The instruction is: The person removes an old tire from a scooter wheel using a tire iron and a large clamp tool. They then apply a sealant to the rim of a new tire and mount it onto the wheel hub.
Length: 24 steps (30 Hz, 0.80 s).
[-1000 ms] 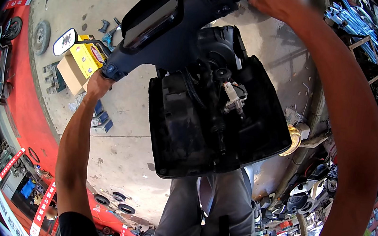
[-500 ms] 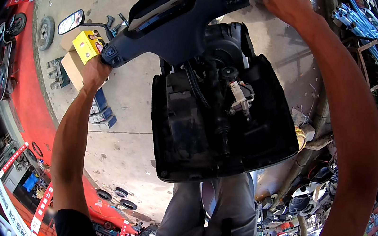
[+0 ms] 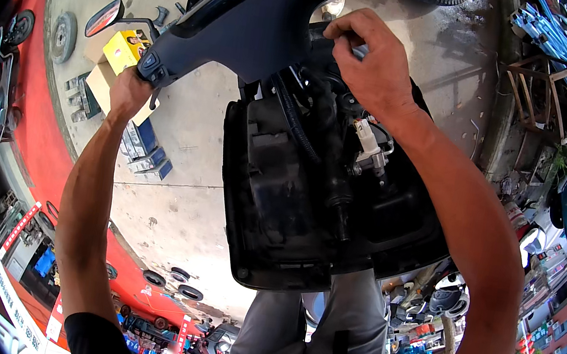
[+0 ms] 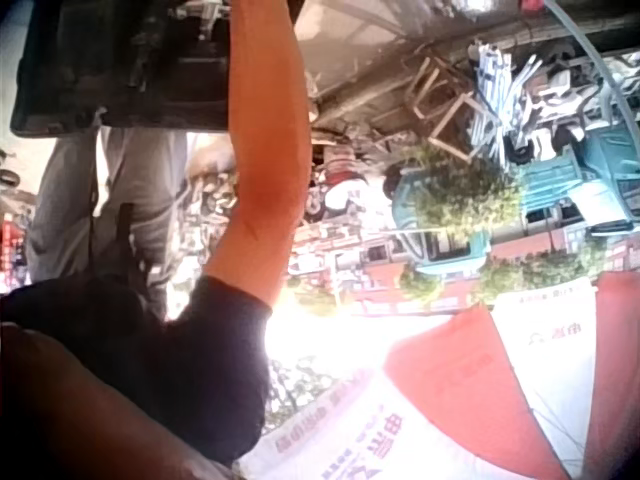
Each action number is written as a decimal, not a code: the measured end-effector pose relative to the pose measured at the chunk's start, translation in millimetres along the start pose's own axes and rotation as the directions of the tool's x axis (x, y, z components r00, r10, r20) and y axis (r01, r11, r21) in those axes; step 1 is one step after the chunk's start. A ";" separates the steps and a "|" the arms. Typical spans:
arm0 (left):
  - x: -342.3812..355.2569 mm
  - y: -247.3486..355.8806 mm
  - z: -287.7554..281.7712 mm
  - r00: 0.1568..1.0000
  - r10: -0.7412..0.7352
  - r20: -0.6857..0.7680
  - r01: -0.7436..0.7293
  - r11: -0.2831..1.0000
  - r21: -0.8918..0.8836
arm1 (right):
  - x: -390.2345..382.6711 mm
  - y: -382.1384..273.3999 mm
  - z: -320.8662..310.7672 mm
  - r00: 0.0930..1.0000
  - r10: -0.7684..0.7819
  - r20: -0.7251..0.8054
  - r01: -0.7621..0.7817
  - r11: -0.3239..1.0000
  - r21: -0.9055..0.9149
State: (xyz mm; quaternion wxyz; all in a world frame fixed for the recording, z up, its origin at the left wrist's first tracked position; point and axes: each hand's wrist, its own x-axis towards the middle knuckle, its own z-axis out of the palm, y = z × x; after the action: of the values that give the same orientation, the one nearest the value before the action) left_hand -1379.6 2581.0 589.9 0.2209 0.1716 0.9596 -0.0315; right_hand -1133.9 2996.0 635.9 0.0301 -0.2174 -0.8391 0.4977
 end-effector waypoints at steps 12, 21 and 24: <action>18.9 7.0 -14.0 0.993 0.048 0.112 -0.046 0.999 -0.021 | 7.0 69.2 67.3 0.630 0.436 0.642 -0.672 0.721 0.170; 17.7 6.5 -14.7 0.990 0.081 0.120 -0.077 0.996 -0.040 | 5.7 70.9 75.0 0.684 0.380 0.623 -0.624 0.747 0.230; 18.5 13.0 -19.8 0.990 0.080 0.121 -0.079 0.997 -0.011 | 4.5 73.1 72.3 0.693 0.371 0.618 -0.588 0.787 0.187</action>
State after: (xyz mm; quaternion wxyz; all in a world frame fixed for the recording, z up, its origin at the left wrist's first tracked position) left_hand -1399.0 2601.7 599.9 0.2802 0.2068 0.9369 -0.0301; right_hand -1132.7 2968.3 536.8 -0.3056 -0.2703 -0.6124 0.6771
